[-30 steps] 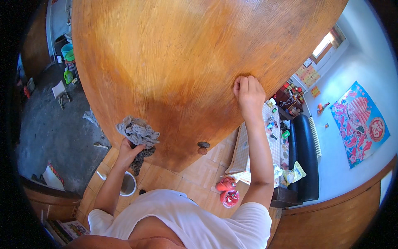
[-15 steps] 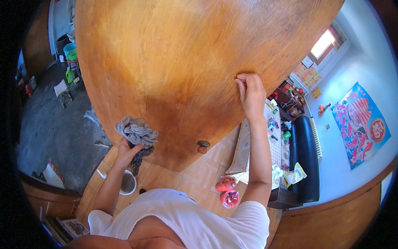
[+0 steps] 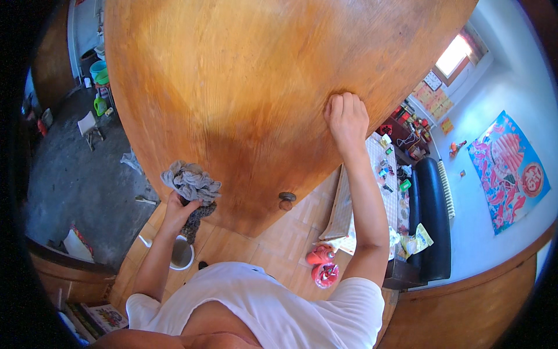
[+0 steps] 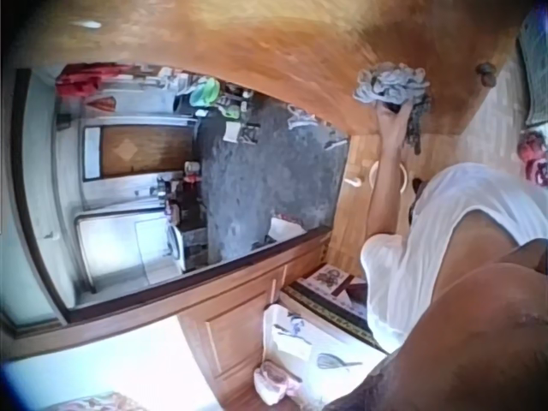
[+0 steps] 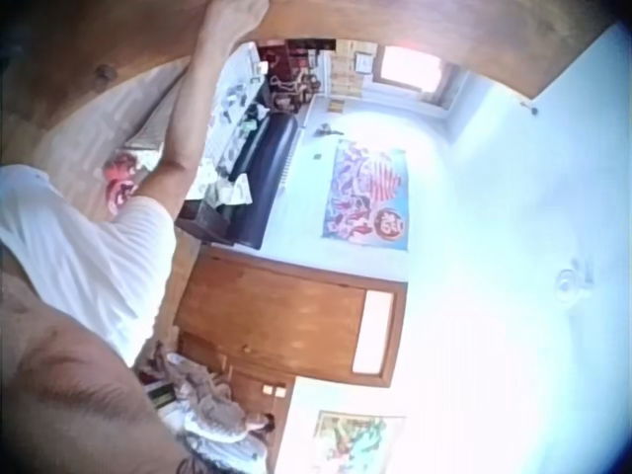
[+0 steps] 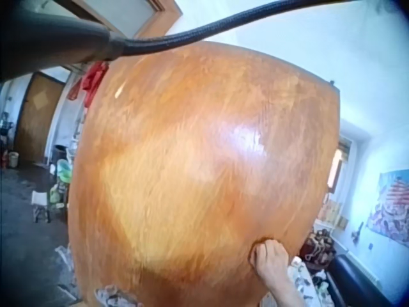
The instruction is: The person scrubs a large wooden table surface with a steel wool pad in the left hand and wipes with a gray cloth in the right hand. They repeatedly scrub and wipe different areas of the tabletop, occasionally switching hands or adjusting grip, while standing in a living room.
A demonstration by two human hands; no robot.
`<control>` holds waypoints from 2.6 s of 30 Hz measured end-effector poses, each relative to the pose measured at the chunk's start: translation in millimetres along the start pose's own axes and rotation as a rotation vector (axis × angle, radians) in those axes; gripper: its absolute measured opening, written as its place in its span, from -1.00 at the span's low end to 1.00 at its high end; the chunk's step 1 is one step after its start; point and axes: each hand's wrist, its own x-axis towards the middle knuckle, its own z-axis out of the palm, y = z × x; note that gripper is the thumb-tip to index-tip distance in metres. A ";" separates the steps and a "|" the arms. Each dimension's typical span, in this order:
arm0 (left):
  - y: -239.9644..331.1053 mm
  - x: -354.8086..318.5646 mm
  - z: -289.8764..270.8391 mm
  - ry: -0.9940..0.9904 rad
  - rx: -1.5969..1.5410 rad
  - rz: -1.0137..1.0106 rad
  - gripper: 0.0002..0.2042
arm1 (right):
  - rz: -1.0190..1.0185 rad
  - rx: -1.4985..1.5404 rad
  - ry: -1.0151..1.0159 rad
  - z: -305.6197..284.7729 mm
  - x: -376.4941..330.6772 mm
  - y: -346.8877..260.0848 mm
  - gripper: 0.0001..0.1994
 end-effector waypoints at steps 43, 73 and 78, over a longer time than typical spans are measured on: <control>28.4 1.5 22.2 -0.108 0.036 0.055 -0.57 | 0.200 0.462 -0.354 -68.0 -26.9 -11.9 -0.65; 78.9 184.6 224.1 0.040 1.381 1.717 -0.66 | 1.628 1.382 0.792 10.1 -144.2 -52.6 -0.64; 166.0 198.8 253.0 0.292 1.286 1.697 -0.60 | 1.587 1.443 0.695 15.2 -150.5 -46.7 -0.62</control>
